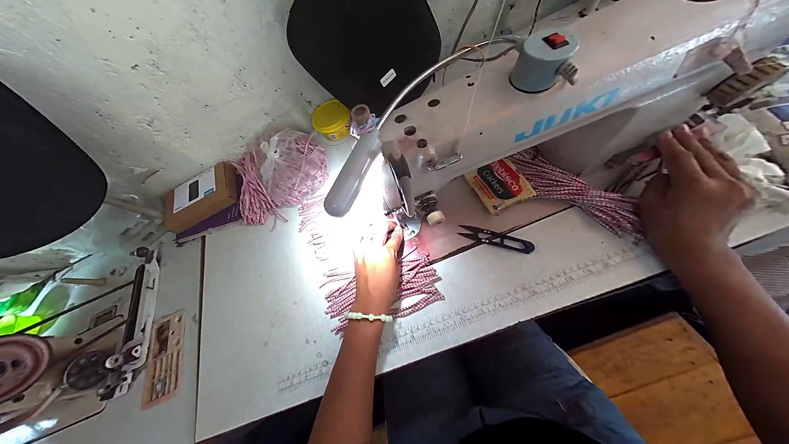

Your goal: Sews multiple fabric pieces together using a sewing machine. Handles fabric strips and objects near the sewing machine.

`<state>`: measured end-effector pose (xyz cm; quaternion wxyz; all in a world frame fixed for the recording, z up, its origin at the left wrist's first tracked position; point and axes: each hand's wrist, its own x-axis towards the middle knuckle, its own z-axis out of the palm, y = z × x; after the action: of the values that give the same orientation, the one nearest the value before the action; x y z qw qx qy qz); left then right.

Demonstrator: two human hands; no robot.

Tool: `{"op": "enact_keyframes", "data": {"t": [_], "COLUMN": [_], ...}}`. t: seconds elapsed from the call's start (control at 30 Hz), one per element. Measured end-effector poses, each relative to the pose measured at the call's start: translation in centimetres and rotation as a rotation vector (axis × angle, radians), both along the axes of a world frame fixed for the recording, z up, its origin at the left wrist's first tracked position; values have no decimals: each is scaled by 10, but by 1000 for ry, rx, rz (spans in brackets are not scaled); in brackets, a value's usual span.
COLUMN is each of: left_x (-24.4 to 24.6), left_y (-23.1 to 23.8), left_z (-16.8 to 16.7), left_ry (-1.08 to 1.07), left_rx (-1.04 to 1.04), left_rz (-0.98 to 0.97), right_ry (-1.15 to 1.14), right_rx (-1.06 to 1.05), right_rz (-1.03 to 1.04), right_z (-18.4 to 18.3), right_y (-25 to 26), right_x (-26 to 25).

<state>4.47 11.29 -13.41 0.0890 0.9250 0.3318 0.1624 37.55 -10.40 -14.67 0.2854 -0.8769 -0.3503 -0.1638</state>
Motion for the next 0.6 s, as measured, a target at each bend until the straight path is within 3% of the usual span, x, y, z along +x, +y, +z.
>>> {"op": "enact_keyframes", "data": {"t": [0.2, 0.37, 0.47, 0.6], "left_x": [10, 15, 13, 3], "left_y": [6, 11, 5, -2], "left_z": [17, 18, 18, -3], "left_ry": [259, 312, 268, -63], "left_rx": [-57, -48, -27, 163], "left_rz": [74, 88, 72, -19], "right_ry": [-60, -75, -67, -38], "right_rx": [41, 53, 67, 66], "right_rz": [2, 16, 28, 36], "right_z": [-1, -4, -3, -1], "right_y": [4, 3, 4, 5], "right_x": [2, 5, 4, 3]}}
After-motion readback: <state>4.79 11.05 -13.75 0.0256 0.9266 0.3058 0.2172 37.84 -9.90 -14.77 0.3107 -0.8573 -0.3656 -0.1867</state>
